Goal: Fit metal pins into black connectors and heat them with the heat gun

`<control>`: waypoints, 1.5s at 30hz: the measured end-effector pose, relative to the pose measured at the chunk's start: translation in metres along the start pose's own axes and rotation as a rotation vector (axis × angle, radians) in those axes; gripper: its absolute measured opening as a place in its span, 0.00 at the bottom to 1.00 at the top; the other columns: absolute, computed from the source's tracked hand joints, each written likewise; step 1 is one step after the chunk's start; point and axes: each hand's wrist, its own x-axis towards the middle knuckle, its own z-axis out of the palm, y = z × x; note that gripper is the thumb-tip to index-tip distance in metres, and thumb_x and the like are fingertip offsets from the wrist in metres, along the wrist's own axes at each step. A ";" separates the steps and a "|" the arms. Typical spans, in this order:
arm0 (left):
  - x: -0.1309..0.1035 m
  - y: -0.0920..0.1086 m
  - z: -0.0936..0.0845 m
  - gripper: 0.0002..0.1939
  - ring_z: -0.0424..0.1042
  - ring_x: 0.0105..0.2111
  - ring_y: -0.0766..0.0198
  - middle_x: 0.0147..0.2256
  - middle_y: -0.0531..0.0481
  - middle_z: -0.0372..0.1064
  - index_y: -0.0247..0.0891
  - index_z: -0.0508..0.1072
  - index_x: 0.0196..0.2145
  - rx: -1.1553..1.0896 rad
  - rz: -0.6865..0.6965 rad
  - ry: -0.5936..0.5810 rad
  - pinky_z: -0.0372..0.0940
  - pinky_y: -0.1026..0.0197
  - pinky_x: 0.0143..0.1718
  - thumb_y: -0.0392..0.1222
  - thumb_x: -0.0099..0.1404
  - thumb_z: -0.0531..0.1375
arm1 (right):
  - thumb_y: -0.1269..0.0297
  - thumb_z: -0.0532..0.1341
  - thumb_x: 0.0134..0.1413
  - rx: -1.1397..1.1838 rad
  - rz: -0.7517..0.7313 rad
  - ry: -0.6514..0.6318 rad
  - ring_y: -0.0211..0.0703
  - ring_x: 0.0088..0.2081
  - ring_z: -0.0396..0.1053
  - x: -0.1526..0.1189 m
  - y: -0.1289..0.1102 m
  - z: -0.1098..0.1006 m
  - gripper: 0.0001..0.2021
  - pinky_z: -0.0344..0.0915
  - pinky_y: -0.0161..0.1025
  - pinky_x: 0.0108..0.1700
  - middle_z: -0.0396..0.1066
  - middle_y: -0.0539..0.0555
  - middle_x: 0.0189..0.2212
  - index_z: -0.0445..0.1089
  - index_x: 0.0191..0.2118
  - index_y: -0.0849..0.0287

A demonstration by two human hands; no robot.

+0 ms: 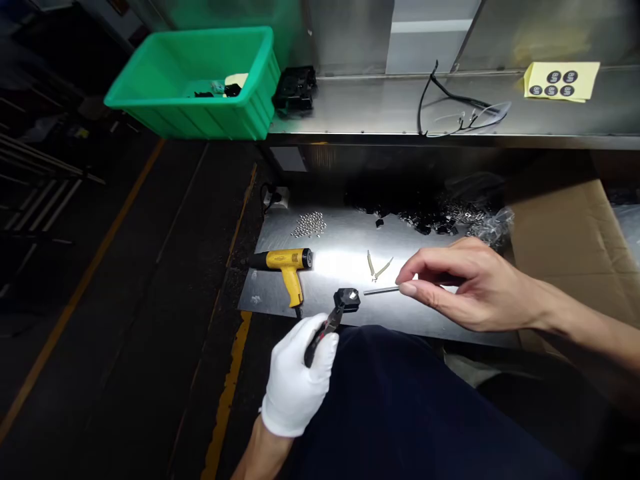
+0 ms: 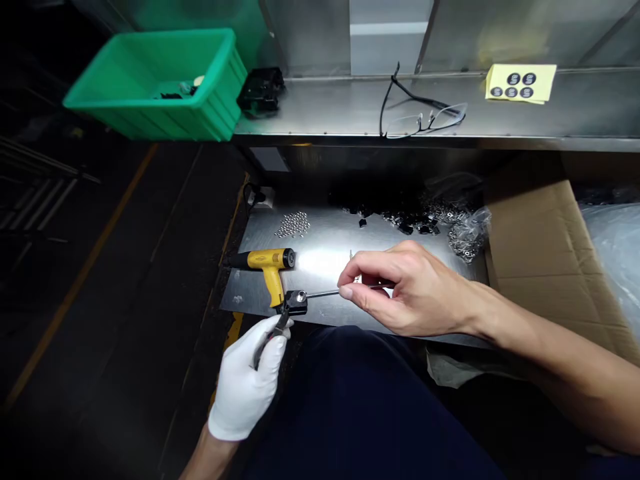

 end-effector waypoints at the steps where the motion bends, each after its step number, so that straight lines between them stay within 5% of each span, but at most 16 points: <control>1: 0.002 0.000 -0.001 0.12 0.79 0.42 0.60 0.43 0.47 0.79 0.38 0.77 0.50 0.021 0.035 0.001 0.72 0.62 0.46 0.41 0.72 0.60 | 0.69 0.65 0.64 -0.022 0.003 -0.024 0.31 0.21 0.57 0.003 -0.003 -0.002 0.02 0.54 0.34 0.24 0.64 0.42 0.20 0.76 0.40 0.59; 12: 0.018 -0.004 -0.013 0.10 0.77 0.42 0.57 0.44 0.47 0.77 0.41 0.74 0.49 0.196 0.236 -0.005 0.70 0.56 0.47 0.40 0.70 0.62 | 0.68 0.60 0.67 -0.257 0.044 -0.275 0.34 0.21 0.61 0.026 -0.016 -0.022 0.07 0.56 0.38 0.27 0.70 0.46 0.20 0.77 0.43 0.59; 37: 0.031 -0.001 -0.014 0.12 0.77 0.41 0.54 0.42 0.45 0.77 0.40 0.73 0.49 0.361 0.328 -0.030 0.70 0.52 0.45 0.44 0.69 0.63 | 0.67 0.60 0.66 -0.293 0.096 -0.330 0.34 0.23 0.66 0.028 -0.011 -0.028 0.07 0.57 0.36 0.28 0.73 0.46 0.23 0.77 0.42 0.57; 45: 0.031 -0.001 -0.013 0.12 0.77 0.41 0.54 0.43 0.44 0.76 0.39 0.73 0.49 0.375 0.335 -0.024 0.70 0.52 0.45 0.43 0.69 0.63 | 0.68 0.59 0.64 -0.345 0.095 -0.383 0.37 0.22 0.60 0.028 -0.016 -0.025 0.08 0.52 0.40 0.28 0.68 0.48 0.22 0.76 0.42 0.58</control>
